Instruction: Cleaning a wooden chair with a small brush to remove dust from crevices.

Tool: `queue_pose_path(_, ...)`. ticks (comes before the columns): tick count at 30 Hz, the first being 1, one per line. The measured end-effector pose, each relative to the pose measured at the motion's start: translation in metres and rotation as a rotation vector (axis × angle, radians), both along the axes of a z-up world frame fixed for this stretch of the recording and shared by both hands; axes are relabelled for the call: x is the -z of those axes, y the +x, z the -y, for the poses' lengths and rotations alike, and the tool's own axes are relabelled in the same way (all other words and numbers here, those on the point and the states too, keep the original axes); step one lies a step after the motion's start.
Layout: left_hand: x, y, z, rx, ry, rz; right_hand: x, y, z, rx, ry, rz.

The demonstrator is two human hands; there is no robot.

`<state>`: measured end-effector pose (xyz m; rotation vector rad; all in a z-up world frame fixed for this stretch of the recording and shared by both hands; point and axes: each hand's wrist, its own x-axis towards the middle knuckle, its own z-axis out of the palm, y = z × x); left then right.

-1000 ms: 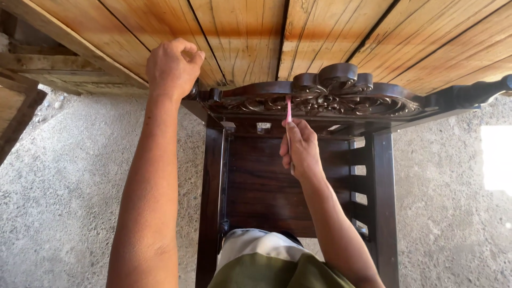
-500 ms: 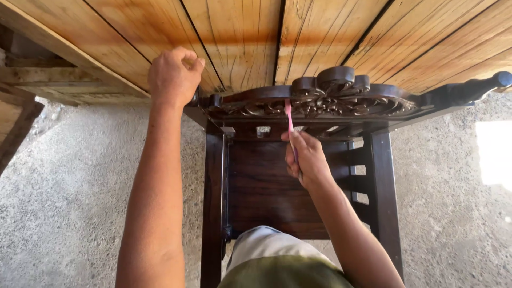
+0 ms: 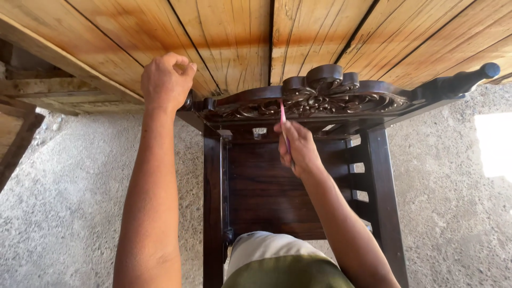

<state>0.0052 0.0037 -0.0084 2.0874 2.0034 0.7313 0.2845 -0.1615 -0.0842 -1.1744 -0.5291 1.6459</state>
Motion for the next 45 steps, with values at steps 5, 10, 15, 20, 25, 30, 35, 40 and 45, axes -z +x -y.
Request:
queue_pose_path(5,-0.002,0.001,0.001,-0.014,-0.063,0.029,-0.001,0.011,0.065,-0.141,-0.050,0.558)
queue_pose_path(10,0.004,-0.004,0.002,-0.005,-0.003,0.004,0.019,0.042,0.048,-0.148,0.309,1.298)
queue_pose_path(15,0.008,-0.009,-0.002,0.085,0.047,0.038,0.011,0.111,0.020,0.038,0.655,1.832)
queue_pose_path(20,0.007,-0.009,-0.003,0.089,0.040,0.071,0.033,0.149,0.058,0.113,0.365,1.878)
queue_pose_path(25,0.002,-0.006,0.005,0.067,0.026,-0.004,0.025,0.111,0.060,0.148,0.329,1.745)
queue_pose_path(30,-0.006,-0.004,0.006,0.086,-0.044,0.068,0.022,0.135,0.017,0.150,0.387,1.908)
queue_pose_path(35,-0.002,-0.004,0.000,0.072,-0.040,0.078,0.040,0.149,0.053,0.297,0.358,1.765)
queue_pose_path(40,-0.006,-0.002,0.002,0.061,-0.045,0.008,0.048,0.114,0.042,0.329,0.344,1.573)
queue_pose_path(45,0.004,-0.008,-0.001,0.048,-0.059,0.034,0.064,0.123,0.042,0.266,0.128,1.389)
